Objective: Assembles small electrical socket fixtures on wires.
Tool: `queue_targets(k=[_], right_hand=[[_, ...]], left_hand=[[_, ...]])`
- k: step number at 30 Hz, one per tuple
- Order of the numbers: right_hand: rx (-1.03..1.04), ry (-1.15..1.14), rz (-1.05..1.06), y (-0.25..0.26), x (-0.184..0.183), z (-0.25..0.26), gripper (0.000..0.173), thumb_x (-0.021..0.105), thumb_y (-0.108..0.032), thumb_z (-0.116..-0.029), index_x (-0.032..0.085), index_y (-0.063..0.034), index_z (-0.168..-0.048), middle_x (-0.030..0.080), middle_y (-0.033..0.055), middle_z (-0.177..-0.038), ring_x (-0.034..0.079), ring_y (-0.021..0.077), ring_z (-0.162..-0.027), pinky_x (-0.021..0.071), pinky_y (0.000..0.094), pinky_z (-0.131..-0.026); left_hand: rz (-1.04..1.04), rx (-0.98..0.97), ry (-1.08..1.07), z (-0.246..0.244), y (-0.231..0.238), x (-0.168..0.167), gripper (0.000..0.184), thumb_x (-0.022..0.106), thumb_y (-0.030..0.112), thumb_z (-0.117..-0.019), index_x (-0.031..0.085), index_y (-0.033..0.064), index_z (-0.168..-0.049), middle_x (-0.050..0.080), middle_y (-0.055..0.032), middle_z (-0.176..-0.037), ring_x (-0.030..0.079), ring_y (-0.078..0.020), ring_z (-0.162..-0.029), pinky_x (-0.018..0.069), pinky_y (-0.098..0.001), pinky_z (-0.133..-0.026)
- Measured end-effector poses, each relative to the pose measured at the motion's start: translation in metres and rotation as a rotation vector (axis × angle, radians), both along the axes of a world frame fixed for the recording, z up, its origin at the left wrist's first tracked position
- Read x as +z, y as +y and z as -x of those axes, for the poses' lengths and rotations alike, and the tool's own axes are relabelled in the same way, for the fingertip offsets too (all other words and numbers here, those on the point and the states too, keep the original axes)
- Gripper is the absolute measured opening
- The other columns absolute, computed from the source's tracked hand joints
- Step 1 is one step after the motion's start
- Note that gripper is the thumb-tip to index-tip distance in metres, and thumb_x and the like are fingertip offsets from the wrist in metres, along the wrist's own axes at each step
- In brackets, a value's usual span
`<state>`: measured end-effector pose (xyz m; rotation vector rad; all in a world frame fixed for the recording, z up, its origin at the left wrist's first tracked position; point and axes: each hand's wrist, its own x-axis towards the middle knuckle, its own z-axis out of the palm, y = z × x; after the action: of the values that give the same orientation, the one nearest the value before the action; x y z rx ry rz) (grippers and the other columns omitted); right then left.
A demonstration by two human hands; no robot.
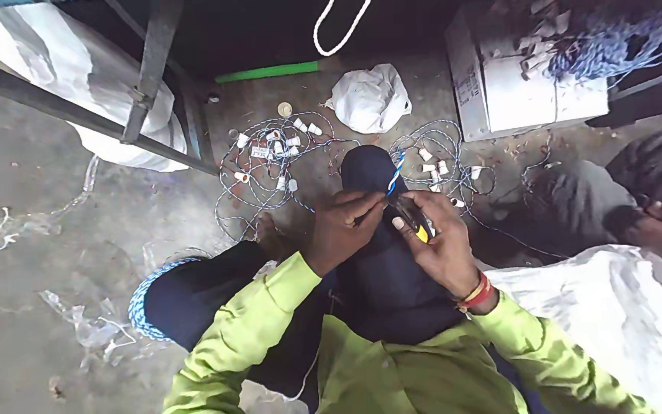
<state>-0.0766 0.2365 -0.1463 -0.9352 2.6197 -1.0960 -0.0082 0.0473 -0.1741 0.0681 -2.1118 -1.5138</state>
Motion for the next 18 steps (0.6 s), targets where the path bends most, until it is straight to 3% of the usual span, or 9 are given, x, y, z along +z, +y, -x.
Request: queue_targets(k=[5, 10, 18], right_hand=[[0.005, 0.004, -0.035, 0.001, 0.011, 0.001, 0.04, 0.068, -0.027, -0.0944, 0.068, -0.0094, -0.131, 0.066, 0.011, -0.125, 0.061, 0.0232, -0.117, 0.0523, 0.0393, -0.096], [0.042, 0.019, -0.029, 0.001, 0.013, 0.006, 0.04, 0.067, -0.023, -0.0933, 0.068, -0.0063, -0.13, 0.066, 0.013, -0.124, 0.062, 0.0237, -0.117, 0.0526, 0.0388, -0.098], [0.043, 0.041, -0.032, 0.0, 0.012, 0.007, 0.035, 0.066, -0.02, -0.0917, 0.07, -0.0056, -0.123, 0.068, 0.0111, -0.112, 0.065, 0.0194, -0.104, 0.0544, 0.0355, -0.088]], left_hand=[[0.131, 0.049, 0.111, 0.0, 0.001, 0.0, 0.013, 0.073, 0.0, -0.0872, 0.078, -0.0042, -0.098, 0.075, -0.0154, -0.094, 0.072, -0.0164, -0.09, 0.0591, -0.0261, -0.084], [0.149, 0.063, 0.152, 0.004, -0.004, -0.001, 0.011, 0.073, 0.001, -0.0876, 0.079, -0.0036, -0.096, 0.076, -0.0147, -0.092, 0.072, -0.0174, -0.088, 0.0594, -0.0277, -0.082], [0.157, 0.041, 0.115, 0.002, -0.004, 0.006, 0.012, 0.071, 0.001, -0.0884, 0.078, -0.0035, -0.098, 0.075, -0.014, -0.093, 0.071, -0.0168, -0.088, 0.0586, -0.0271, -0.082]])
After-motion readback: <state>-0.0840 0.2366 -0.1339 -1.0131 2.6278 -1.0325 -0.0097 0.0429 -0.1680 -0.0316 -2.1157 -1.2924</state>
